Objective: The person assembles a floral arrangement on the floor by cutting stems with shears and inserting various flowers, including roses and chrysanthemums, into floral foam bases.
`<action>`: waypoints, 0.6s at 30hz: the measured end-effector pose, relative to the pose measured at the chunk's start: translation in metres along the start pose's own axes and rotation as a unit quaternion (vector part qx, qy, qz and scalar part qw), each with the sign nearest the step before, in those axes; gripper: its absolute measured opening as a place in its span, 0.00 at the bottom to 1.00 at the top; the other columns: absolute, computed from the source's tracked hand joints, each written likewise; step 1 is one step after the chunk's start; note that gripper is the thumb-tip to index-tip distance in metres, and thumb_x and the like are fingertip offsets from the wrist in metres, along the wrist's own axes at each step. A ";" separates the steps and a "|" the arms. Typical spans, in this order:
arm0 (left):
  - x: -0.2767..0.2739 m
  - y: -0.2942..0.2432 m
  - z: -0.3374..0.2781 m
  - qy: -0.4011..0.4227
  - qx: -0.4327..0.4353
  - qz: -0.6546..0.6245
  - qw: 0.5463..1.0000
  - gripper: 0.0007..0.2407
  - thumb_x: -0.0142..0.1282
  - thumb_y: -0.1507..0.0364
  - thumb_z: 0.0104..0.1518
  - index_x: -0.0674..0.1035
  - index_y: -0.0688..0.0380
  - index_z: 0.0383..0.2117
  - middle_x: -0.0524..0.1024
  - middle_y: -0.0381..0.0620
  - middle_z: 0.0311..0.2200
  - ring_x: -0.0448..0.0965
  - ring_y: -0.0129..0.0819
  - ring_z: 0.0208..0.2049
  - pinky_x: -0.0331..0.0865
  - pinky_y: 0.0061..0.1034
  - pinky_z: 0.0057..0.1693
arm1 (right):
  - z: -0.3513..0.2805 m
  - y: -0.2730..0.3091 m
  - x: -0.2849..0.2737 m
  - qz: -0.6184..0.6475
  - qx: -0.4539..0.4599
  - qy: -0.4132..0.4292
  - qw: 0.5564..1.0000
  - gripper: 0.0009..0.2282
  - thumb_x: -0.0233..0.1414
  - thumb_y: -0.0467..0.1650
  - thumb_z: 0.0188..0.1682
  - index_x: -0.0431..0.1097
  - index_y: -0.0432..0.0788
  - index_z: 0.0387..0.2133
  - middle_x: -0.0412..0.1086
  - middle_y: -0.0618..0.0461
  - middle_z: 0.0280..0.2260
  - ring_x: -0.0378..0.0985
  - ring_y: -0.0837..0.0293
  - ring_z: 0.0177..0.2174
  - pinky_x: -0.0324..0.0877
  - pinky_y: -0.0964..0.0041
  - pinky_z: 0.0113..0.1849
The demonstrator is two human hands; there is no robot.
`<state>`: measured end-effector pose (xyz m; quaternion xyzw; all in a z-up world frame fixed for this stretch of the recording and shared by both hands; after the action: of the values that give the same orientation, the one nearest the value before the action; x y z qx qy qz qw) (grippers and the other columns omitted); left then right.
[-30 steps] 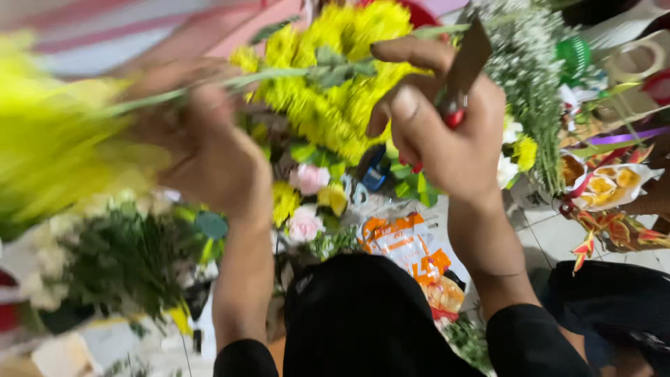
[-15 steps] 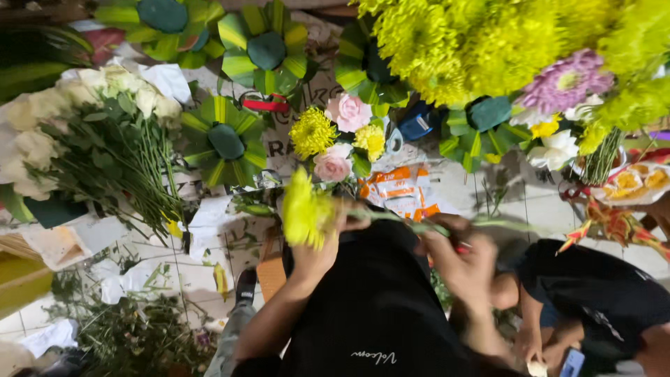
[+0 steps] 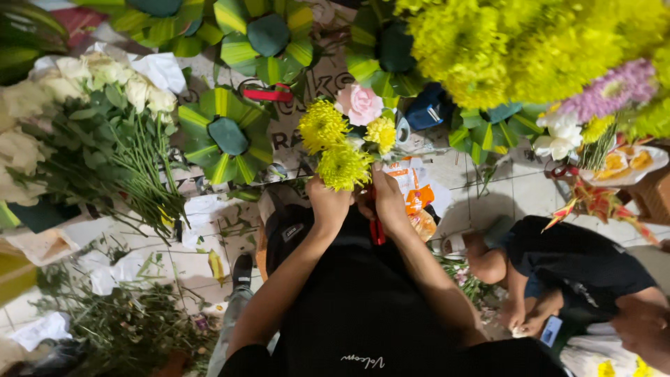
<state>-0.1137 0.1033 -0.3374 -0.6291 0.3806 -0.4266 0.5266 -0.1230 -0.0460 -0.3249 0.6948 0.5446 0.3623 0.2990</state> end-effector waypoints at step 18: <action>-0.113 0.014 0.006 -0.095 0.119 0.161 0.975 0.11 0.70 0.71 0.53 0.77 0.65 0.26 0.75 0.44 0.20 0.79 0.40 0.27 0.70 0.32 0.41 | 0.011 -0.056 -0.068 -0.537 0.105 0.069 0.834 0.25 0.49 0.40 0.51 0.68 0.40 0.59 0.76 0.30 0.34 0.78 0.32 0.43 0.68 0.39 0.49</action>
<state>-0.1475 0.2086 -0.3669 -0.5301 0.3712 -0.3168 0.6934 -0.1541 -0.0993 -0.3886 0.2940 0.8861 0.1325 0.3330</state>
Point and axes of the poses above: each hand's wrist, its own z-axis towards the middle knuckle, its own x-axis out of the palm, y = z × x, the point moved 6 cm from there along z, towards the middle knuckle
